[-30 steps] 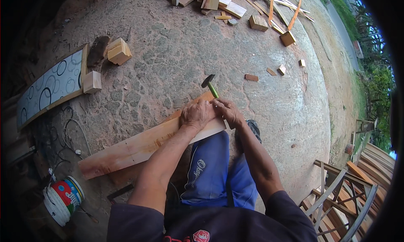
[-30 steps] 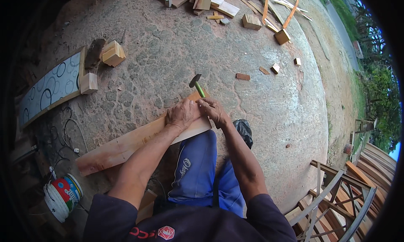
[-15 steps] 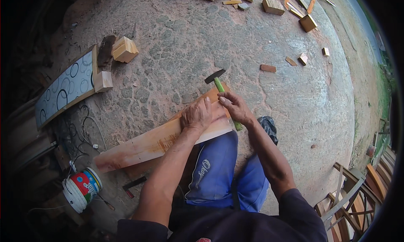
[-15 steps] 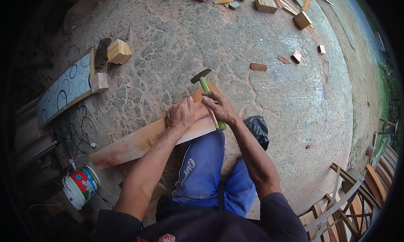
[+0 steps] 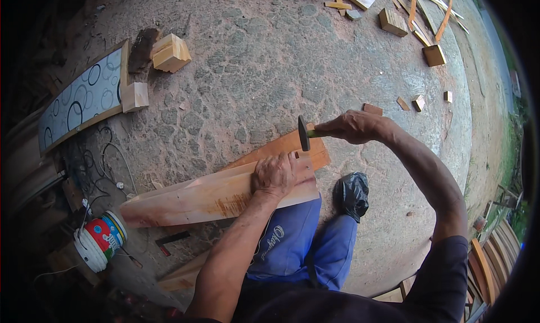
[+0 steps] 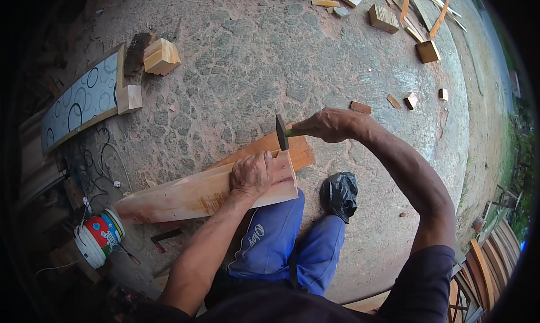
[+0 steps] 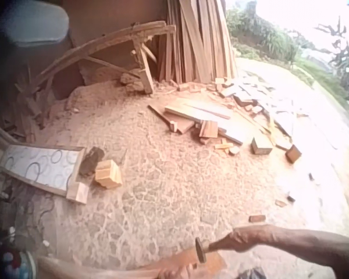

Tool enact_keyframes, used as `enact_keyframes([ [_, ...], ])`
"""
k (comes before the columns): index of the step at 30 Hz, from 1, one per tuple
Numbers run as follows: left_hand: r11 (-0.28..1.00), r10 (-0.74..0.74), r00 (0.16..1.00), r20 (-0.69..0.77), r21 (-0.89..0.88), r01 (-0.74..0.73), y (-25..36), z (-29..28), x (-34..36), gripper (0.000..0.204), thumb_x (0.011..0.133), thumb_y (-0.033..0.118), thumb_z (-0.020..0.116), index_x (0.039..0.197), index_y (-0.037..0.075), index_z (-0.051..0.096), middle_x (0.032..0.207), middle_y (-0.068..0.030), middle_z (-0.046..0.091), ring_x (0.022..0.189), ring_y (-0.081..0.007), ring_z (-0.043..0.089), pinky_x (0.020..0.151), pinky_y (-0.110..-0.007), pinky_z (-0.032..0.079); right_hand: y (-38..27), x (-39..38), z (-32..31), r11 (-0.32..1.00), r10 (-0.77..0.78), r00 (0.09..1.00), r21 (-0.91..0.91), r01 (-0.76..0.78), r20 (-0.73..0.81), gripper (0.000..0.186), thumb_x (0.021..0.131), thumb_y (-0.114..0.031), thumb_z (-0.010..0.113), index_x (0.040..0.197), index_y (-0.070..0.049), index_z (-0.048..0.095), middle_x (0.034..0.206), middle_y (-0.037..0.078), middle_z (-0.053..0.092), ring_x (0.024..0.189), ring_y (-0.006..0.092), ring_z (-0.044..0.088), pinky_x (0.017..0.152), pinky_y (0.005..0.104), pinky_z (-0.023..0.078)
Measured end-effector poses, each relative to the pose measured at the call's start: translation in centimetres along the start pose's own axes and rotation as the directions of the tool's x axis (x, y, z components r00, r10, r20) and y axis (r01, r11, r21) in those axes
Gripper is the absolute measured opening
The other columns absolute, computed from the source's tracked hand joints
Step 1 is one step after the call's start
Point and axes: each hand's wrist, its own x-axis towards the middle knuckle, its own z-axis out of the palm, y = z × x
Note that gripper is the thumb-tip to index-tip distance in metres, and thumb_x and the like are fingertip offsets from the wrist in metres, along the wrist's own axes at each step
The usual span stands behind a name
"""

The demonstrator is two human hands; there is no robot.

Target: The person assembles a wooden box by holding wood panels together and hammering nails into the joints.

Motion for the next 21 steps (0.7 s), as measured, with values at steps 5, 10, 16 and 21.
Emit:
enact_keyframes([
  [5, 0.997, 0.030, 0.998, -0.052, -0.068, -0.034, -0.1, 0.0, 0.0, 0.026, 0.101, 0.026, 0.049, 0.088, 0.006, 0.058, 0.073, -0.0189, 0.068, 0.072, -0.0382, 0.068, 0.071, -0.052, 0.051, -1.2, 1.0, -0.7, 0.999, 0.054, 0.997, -0.001, -0.054, -0.057, 0.039, 0.106, -0.021, 0.044, 0.145, -0.021, 0.053, 0.138, 0.009, 0.061, 0.119, 0.0287, 0.065, 0.103, 0.0422, 0.053],
  [10, 0.998, -0.050, 0.996, 0.076, -0.039, 0.053, 0.7, -1.1, 0.5, 0.021, 0.102, 0.025, 0.048, 0.093, 0.007, 0.053, 0.072, -0.0181, 0.067, 0.070, -0.0382, 0.067, 0.073, -0.051, 0.051, -2.7, 0.6, 1.1, 0.994, 0.108, 0.987, -0.046, -0.103, 0.121, 0.044, 0.103, -0.015, 0.050, 0.146, -0.029, 0.051, 0.127, 0.009, 0.069, 0.108, 0.0310, 0.070, 0.096, 0.0445, 0.057],
  [16, 0.988, 0.133, 0.987, -0.093, -0.071, -0.139, -0.3, -0.1, 0.0, 0.022, 0.097, 0.032, 0.059, 0.099, 0.011, 0.059, 0.078, -0.0109, 0.070, 0.076, -0.0335, 0.069, 0.069, -0.048, 0.052, -3.5, 0.4, 1.2, 0.992, 0.108, 0.989, -0.075, -0.101, 0.096, 0.046, 0.103, -0.015, 0.049, 0.148, -0.026, 0.049, 0.134, 0.008, 0.065, 0.108, 0.0316, 0.069, 0.096, 0.0448, 0.056],
  [21, 0.953, 0.280, 0.957, -0.076, -0.098, -0.287, -0.1, -0.4, -0.2, 0.023, 0.094, 0.036, 0.064, 0.110, 0.019, 0.064, 0.090, -0.0068, 0.073, 0.083, -0.0307, 0.070, 0.069, -0.046, 0.052, -0.8, -1.3, 7.6, 0.996, 0.084, 0.950, 0.043, -0.075, -0.300, 0.051, 0.099, -0.007, 0.044, 0.150, -0.008, 0.039, 0.131, 0.023, 0.061, 0.102, 0.0415, 0.067, 0.088, 0.0476, 0.056],
])
